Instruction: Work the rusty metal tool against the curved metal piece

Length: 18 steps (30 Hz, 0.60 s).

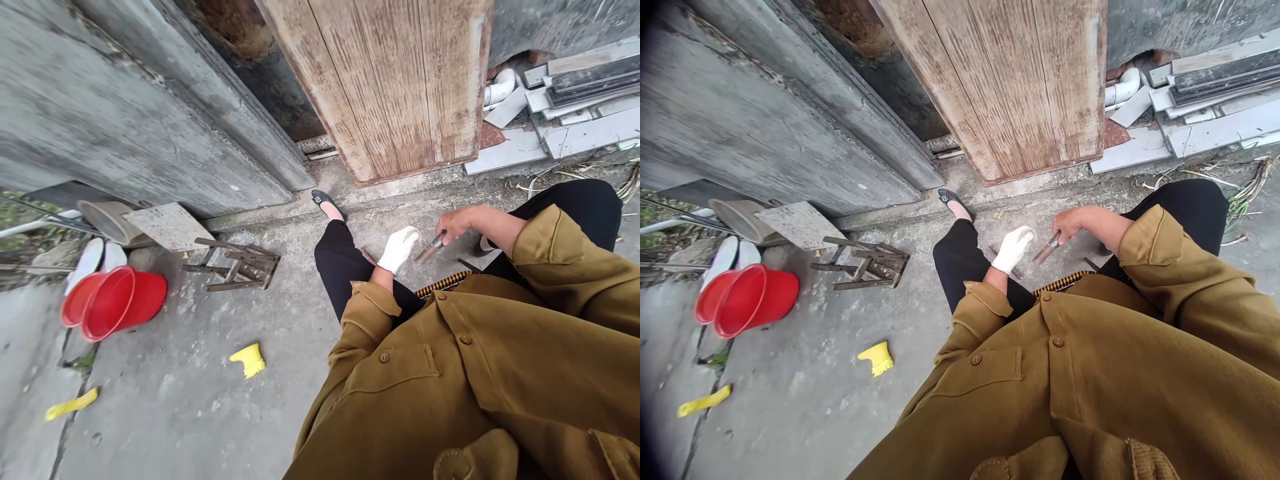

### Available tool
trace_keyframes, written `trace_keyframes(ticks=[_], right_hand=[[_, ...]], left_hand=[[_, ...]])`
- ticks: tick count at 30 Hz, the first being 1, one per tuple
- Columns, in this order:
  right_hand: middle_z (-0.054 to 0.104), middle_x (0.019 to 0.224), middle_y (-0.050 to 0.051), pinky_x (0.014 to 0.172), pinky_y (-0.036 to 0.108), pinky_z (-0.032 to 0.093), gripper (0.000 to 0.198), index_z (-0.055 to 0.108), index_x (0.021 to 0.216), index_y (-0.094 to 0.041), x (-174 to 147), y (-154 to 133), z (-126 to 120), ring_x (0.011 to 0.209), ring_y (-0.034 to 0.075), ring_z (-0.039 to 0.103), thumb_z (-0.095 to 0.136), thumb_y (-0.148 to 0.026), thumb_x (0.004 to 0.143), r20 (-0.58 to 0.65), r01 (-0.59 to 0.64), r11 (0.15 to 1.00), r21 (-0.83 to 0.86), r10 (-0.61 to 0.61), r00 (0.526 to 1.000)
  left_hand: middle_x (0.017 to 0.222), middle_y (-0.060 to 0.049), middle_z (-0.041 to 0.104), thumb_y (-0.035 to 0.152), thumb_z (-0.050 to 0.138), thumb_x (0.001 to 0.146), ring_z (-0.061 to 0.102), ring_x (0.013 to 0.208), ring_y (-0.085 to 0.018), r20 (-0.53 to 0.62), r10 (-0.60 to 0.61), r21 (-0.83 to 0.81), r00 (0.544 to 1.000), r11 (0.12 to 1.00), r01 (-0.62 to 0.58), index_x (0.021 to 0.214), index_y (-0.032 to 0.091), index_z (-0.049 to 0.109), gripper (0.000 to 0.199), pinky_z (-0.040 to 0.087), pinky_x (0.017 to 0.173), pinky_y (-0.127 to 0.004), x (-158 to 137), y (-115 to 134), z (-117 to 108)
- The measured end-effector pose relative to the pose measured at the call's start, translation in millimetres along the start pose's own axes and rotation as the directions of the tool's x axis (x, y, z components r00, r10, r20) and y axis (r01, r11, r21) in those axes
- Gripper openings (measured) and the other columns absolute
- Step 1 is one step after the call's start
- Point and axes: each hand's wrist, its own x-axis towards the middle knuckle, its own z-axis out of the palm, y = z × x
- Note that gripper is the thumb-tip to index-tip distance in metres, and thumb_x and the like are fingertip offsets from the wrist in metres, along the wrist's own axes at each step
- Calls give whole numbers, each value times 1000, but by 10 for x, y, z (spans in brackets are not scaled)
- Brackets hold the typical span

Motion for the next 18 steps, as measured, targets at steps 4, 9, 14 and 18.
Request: trace_keyframes(ticks=[4,9,14,18], right_hand=[[64,70,0,65,26,40,33,74,94,-17,-56,-6,-18,65,13,56,74,-43,73,146,165,946,279,-211,966],[67,80,2,68,25,44,33,72,97,-17,-255,69,-198,70,12,57,68,-45,80,-208,297,860,414,-228,951],[69,86,6,71,27,50,26,69,94,-16,-237,160,-245,73,14,61,59,-40,90,-569,277,755,595,152,808],[70,84,5,67,27,47,27,71,99,-18,-102,122,-190,77,18,64,61,-41,88,-555,-80,921,382,298,777]], left_hand=[[103,-9,72,55,51,96,55,107,-29,-51,1,-44,999,999,-3,101,22,67,37,44,94,-44,60,-74,-22],[86,-12,70,57,50,96,59,89,-25,91,-12,-171,996,985,27,99,20,67,41,47,82,-42,76,-186,95],[72,-9,64,54,49,97,53,66,-15,221,28,-223,975,975,22,87,16,64,42,45,63,-32,39,-173,212],[70,-8,62,51,53,96,51,63,-14,239,47,-215,970,977,6,85,16,64,39,43,59,-30,22,-126,258]])
